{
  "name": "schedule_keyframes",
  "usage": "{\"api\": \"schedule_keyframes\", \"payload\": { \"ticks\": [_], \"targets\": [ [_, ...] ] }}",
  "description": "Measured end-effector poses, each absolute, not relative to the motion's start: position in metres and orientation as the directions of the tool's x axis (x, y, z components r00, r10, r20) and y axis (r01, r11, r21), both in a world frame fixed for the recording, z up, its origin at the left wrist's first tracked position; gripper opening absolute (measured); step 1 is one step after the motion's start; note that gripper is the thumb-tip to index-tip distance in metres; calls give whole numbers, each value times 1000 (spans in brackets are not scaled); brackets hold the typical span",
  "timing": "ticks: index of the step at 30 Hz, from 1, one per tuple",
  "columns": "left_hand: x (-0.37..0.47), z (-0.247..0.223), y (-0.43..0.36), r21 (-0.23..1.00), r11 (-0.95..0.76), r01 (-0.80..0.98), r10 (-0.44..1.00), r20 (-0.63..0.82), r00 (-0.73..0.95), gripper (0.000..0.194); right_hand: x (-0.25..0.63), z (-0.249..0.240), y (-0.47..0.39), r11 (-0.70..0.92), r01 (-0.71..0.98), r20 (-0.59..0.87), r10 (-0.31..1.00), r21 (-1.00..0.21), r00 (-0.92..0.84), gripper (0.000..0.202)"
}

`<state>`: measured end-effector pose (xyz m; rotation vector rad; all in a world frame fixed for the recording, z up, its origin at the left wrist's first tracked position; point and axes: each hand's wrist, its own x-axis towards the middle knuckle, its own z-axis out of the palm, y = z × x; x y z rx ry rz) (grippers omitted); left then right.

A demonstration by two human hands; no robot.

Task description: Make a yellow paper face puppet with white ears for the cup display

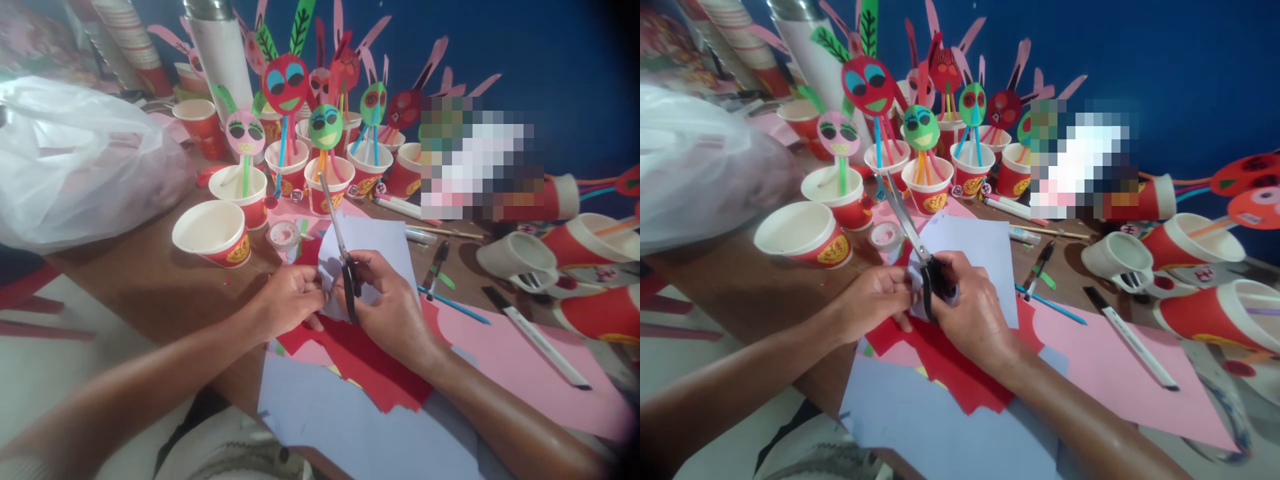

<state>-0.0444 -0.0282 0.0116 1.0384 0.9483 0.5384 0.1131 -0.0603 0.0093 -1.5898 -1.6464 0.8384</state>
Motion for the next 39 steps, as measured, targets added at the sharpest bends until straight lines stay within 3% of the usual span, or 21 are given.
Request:
{"api": "schedule_keyframes", "payload": {
  "ticks": [7,14,39],
  "targets": [
    [-43,13,-29,895,444,43,764,-403,504,14,111,10,-61,70,670,75,997,-739,-21,33],
    [-44,12,-28,895,441,60,766,-411,494,6,112,8,-60,41,586,25,999,-809,-36,30],
    [-45,11,-29,908,410,84,749,-388,537,11,111,6,-59,19,547,8,1000,-837,-22,29]
  ]
}}
